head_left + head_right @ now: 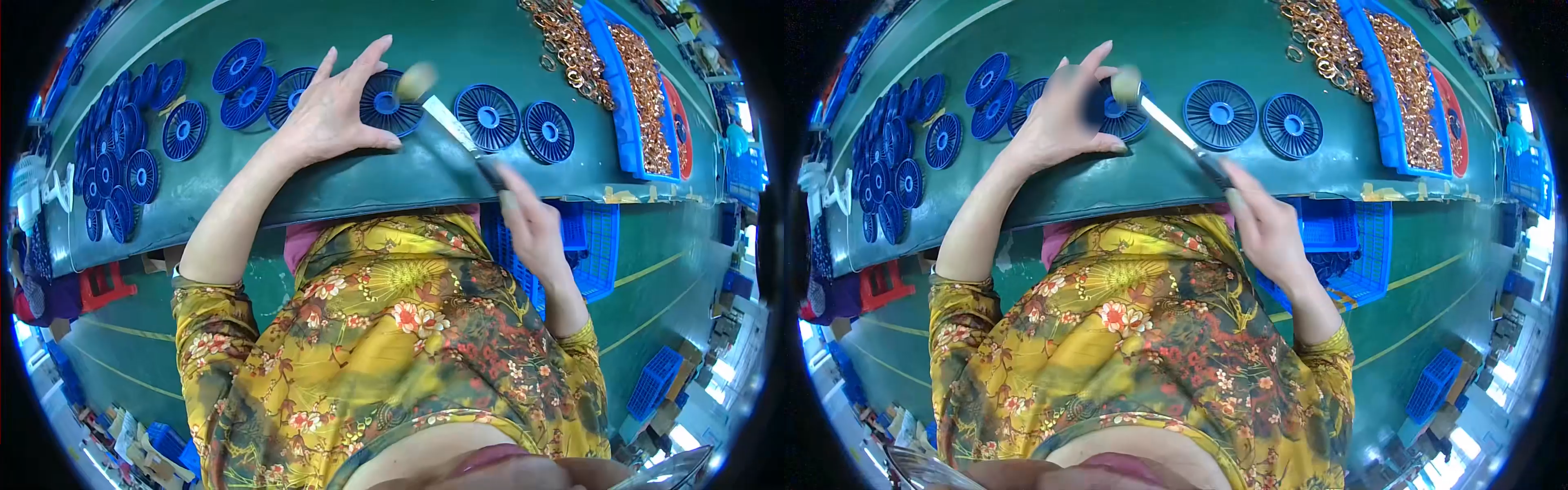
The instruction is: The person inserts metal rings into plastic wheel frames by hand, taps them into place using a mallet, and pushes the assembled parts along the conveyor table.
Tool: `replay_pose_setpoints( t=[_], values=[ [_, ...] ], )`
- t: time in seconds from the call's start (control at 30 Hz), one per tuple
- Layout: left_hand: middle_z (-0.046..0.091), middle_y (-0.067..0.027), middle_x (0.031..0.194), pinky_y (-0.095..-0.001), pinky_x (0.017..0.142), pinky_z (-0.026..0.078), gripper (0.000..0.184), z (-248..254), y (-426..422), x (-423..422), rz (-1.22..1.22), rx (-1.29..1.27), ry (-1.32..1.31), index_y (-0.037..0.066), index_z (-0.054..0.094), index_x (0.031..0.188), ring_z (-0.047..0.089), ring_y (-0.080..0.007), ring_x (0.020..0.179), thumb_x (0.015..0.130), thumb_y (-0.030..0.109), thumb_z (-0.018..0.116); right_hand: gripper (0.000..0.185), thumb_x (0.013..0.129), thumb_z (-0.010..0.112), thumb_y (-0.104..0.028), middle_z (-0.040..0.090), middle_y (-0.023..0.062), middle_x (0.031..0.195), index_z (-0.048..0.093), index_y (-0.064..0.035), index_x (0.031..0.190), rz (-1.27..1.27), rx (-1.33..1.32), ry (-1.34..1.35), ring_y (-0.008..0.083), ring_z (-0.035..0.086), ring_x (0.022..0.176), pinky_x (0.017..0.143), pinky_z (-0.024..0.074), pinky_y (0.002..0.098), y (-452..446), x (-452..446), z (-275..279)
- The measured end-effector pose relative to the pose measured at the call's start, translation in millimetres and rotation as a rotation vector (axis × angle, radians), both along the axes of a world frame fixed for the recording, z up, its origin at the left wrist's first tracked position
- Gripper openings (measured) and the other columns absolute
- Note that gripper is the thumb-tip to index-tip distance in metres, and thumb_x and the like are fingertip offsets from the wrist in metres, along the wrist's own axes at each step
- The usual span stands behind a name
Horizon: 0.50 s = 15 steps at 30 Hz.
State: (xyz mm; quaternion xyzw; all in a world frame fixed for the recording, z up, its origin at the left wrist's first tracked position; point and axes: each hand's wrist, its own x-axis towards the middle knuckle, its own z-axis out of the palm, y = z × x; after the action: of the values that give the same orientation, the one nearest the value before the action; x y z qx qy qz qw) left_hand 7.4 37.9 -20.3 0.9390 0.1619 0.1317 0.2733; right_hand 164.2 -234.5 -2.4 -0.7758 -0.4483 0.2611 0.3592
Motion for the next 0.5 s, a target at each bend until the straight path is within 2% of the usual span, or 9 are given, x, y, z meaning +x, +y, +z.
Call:
replay_pose_setpoints(
  t=[0.03,0.1,0.2,0.27,0.3,0.33,0.37,0.47,0.5],
  values=[
    [0.054,-0.0114,0.130,-0.0502,0.117,0.014,0.116,-2,1,-2,0.002,-0.002,0.000,0.013,0.014,0.149,0.044,-0.0306,0.128,0.060,0.038,0.085,0.035,0.095,0.051,-0.009,0.059,0.0177,0.126,0.053,-0.0001,0.129,0.014,-0.041,0.015,0.0244,0.061,0.113,0.092,0.0455,0.0299,4,-2,1],
    [0.055,-0.0098,0.130,-0.0501,0.117,0.013,0.118,0,-6,4,0.017,0.005,-0.013,0.013,0.012,0.149,0.045,-0.0303,0.128,0.060,0.041,0.084,0.034,0.095,0.051,-0.008,0.060,0.0171,0.125,0.054,0.0001,0.128,0.005,-0.014,-0.011,0.0240,0.061,0.111,0.092,0.0458,0.0291,-2,8,12],
    [0.057,-0.0163,0.126,-0.0509,0.116,0.012,0.120,-3,-8,6,0.017,-0.002,-0.065,0.013,0.009,0.149,0.051,-0.0317,0.122,0.060,0.047,0.082,0.035,0.095,0.051,-0.007,0.062,0.0170,0.122,0.054,-0.0020,0.129,-0.012,0.132,-0.012,0.0247,0.065,0.102,0.083,0.0494,0.0298,-4,4,22],
    [0.057,-0.0162,0.126,-0.0521,0.116,0.011,0.120,-7,-9,6,0.010,0.028,-0.081,0.013,0.008,0.149,0.052,-0.0313,0.121,0.061,0.047,0.082,0.035,0.094,0.050,-0.006,0.063,0.0170,0.120,0.054,-0.0040,0.129,0.113,0.201,-0.262,0.0258,0.068,0.094,0.078,0.0514,0.0307,13,3,9],
    [0.057,-0.0166,0.127,-0.0527,0.116,0.010,0.120,-7,-9,6,0.004,0.044,-0.077,0.013,0.009,0.149,0.052,-0.0312,0.121,0.061,0.048,0.082,0.035,0.094,0.052,-0.007,0.064,0.0174,0.117,0.055,-0.0057,0.128,0.137,0.022,-0.238,0.0272,0.069,0.089,0.076,0.0518,0.0311,18,4,1],
    [0.056,-0.0169,0.127,-0.0533,0.116,0.010,0.119,-6,-8,6,-0.001,0.061,-0.073,0.013,0.009,0.149,0.052,-0.0311,0.121,0.061,0.048,0.082,0.034,0.094,0.052,-0.007,0.064,0.0176,0.117,0.055,-0.0051,0.128,0.121,0.012,-0.198,0.0273,0.069,0.091,0.078,0.0515,0.0311,16,2,5],
    [0.049,-0.0199,0.135,-0.0549,0.115,0.009,0.116,2,-6,1,-0.034,0.038,-0.068,0.012,0.015,0.149,0.042,-0.0332,0.131,0.061,0.048,0.081,0.034,0.094,0.053,-0.008,0.064,0.0178,0.117,0.056,-0.0046,0.127,0.124,0.012,-0.175,0.0273,0.069,0.093,0.080,0.0513,0.0310,17,6,14],
    [0.039,-0.0220,0.143,-0.0554,0.114,0.008,0.113,19,11,-27,-0.014,0.298,-0.110,0.012,0.021,0.149,0.027,-0.0357,0.139,0.060,0.048,0.081,0.032,0.093,0.054,-0.008,0.063,0.0182,0.118,0.057,-0.0024,0.125,0.097,-0.025,-0.020,0.0260,0.066,0.101,0.086,0.0496,0.0295,6,16,20],
    [0.029,-0.0142,0.151,-0.0522,0.116,0.005,0.112,27,19,-39,0.015,0.316,-0.006,0.009,0.024,0.148,0.017,-0.0347,0.143,0.059,0.046,0.082,0.032,0.093,0.053,-0.008,0.063,0.0181,0.118,0.057,-0.0021,0.125,0.103,-0.059,0.018,0.0258,0.066,0.103,0.086,0.0494,0.0294,0,15,26]
  ],
)
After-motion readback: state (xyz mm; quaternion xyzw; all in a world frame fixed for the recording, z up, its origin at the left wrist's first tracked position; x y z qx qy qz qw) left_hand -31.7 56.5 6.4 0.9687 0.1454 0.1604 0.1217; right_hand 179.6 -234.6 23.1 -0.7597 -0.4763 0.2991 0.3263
